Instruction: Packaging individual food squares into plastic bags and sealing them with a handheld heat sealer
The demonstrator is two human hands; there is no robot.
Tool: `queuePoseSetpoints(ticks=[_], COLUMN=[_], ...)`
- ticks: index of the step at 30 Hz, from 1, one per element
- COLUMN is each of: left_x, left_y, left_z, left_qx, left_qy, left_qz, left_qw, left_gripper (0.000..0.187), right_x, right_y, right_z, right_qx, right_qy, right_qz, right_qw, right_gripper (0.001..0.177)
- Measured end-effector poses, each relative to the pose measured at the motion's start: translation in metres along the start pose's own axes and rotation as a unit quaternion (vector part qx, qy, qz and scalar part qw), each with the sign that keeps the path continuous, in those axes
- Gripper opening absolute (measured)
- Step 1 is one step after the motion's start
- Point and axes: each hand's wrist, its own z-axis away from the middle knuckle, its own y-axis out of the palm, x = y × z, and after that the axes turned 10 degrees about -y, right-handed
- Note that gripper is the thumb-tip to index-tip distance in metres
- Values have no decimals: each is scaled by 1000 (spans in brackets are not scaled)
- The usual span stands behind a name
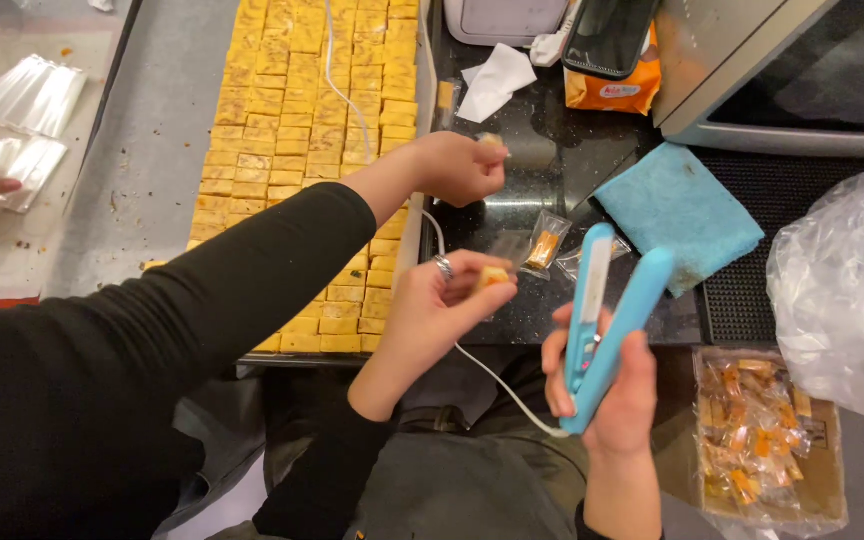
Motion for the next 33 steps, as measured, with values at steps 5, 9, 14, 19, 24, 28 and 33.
queuePoseSetpoints(ticks=[5, 9, 14, 19, 24, 28, 33], left_x=[-14, 7, 13, 9, 11, 0, -9], left_y=[12, 12, 8, 10, 14, 10, 0], left_z=[13, 7, 3, 4, 1, 3, 3], left_qx=[-18, 12, 12, 19, 74, 70, 77], left_qy=[12, 18, -8, -32, -65, -85, -83], left_qz=[-199, -81, -51, -68, 76, 163, 162], left_qw=[980, 997, 999, 997, 992, 981, 980], left_gripper=[23, 22, 24, 25, 31, 33, 30], right_x=[29, 31, 29, 22, 27, 21, 10], right_y=[24, 18, 5, 20, 18, 12, 5], right_z=[-18, -33, -28, -28, -35, -32, -26], right_qx=[54, -21, 22, 44, -1, 0, 4], right_qy=[-69, -153, -123, -103, -156, -133, -81], right_qz=[37, 302, 177, 140, 226, 206, 207], right_qw=[995, 941, 976, 984, 962, 969, 975], right_gripper=[61, 67, 66, 75, 64, 62, 70])
